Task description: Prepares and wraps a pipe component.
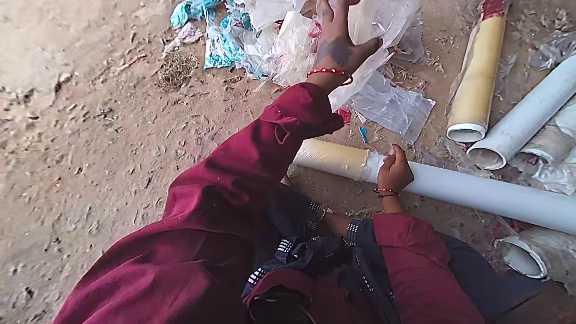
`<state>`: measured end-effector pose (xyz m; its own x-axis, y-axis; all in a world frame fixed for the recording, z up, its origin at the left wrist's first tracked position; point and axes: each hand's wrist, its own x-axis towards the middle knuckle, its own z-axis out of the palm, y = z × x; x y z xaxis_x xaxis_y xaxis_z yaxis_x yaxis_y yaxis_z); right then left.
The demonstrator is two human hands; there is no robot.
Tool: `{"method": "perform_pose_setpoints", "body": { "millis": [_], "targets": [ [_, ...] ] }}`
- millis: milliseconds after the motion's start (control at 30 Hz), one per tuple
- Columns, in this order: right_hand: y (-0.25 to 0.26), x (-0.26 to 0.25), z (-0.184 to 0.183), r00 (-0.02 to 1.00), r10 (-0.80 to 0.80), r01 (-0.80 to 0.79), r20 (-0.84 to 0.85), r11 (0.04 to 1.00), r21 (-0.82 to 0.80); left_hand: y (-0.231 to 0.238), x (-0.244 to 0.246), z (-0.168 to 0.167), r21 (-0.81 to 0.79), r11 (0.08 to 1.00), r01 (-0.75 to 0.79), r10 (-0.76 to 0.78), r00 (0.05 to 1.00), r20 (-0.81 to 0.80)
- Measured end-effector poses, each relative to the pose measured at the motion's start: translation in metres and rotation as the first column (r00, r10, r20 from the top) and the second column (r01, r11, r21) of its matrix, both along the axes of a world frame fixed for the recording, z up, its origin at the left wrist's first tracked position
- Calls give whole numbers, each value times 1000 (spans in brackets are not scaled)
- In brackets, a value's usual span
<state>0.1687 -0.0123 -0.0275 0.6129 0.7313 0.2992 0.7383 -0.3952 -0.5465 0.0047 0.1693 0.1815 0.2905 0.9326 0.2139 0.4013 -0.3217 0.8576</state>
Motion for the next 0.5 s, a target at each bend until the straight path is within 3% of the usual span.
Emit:
{"method": "perform_pose_setpoints", "body": {
  "millis": [100, 167, 233, 300, 367, 433, 500],
  "targets": [
    [-1, -1, 4, 971, 19, 34, -238, 976, 215, -40, -15, -78, -260, 942, 214, -124, 939, 321],
    [3, -10, 12, 897, 153, 33, -415, 912, 408, -60, -18, -113, -262, 894, 363, -210, 857, 471],
    [7, -28, 28, 753, 274, 49, -599, 884, 465, -75, -10, -117, -209, 838, 503, -341, 783, 520],
    [17, -44, 46, 613, 324, 51, -721, 894, 446, -78, -3, -97, -236, 753, 614, -472, 755, 456],
    [32, -51, 62, 549, 297, 89, -781, 909, 408, -66, -5, -90, -225, 762, 608, -458, 750, 477],
    [50, -50, 77, 569, 228, 131, -790, 923, 361, -39, -21, -97, -225, 841, 492, -329, 795, 510],
    [70, -45, 91, 629, 224, 134, -745, 912, 387, 0, -51, -124, -164, 925, 343, -278, 904, 326]
  ]
}}
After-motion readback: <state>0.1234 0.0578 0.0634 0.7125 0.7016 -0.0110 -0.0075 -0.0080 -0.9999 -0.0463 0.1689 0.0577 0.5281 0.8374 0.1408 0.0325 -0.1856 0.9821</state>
